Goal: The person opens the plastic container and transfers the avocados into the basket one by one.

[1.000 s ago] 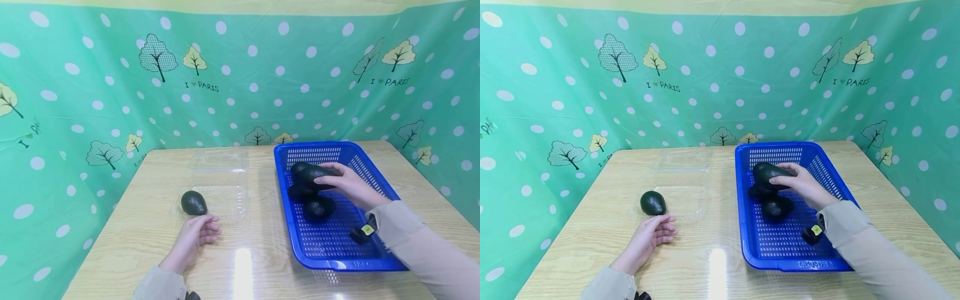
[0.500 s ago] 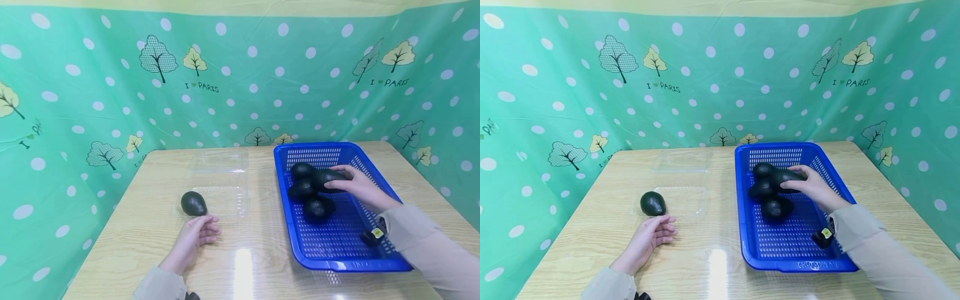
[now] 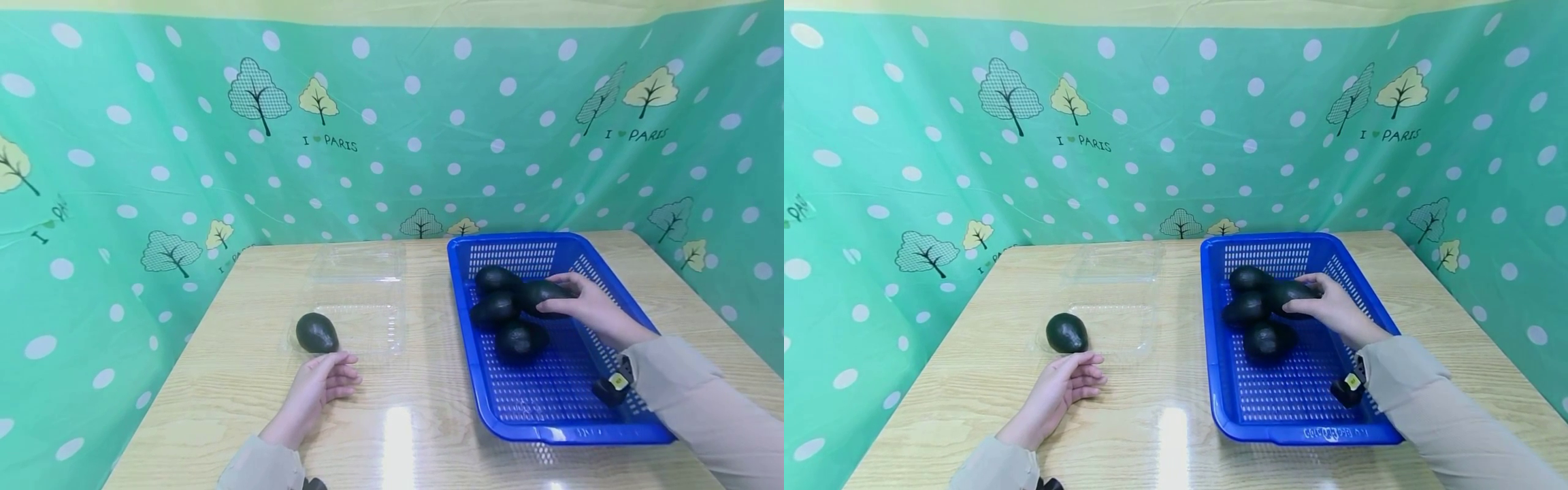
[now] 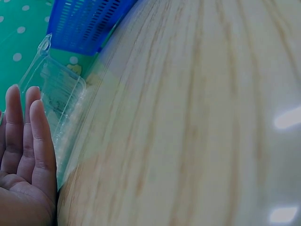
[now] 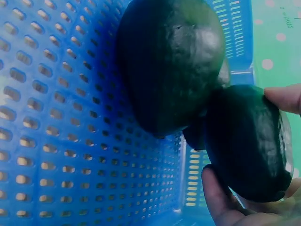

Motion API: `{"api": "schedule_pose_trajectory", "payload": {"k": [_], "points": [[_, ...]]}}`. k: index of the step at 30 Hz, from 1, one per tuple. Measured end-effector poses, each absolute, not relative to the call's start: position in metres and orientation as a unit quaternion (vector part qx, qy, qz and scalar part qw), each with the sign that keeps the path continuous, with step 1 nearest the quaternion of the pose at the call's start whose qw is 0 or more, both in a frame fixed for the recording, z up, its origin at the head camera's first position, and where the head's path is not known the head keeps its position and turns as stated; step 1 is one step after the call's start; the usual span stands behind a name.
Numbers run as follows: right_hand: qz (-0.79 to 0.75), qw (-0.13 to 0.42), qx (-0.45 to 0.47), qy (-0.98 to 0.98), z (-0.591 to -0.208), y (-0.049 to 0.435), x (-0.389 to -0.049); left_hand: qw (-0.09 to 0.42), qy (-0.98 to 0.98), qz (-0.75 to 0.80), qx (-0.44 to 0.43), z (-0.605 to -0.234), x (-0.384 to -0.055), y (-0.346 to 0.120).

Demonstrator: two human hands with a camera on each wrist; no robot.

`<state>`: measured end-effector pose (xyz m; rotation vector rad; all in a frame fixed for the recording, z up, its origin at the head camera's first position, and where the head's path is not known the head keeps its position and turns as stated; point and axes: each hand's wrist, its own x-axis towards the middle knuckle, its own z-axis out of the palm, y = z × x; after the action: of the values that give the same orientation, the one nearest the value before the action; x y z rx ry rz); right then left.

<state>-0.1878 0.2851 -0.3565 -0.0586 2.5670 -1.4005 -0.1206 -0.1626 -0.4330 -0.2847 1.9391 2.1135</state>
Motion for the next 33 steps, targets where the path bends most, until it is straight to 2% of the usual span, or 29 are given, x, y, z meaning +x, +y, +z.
{"api": "schedule_pose_trajectory", "payload": {"k": [33], "points": [[-0.399,0.115,-0.01,0.91,-0.376,0.292,-0.198,0.125,0.657,0.737,-0.1,-0.437,-0.124,-0.164]]}}
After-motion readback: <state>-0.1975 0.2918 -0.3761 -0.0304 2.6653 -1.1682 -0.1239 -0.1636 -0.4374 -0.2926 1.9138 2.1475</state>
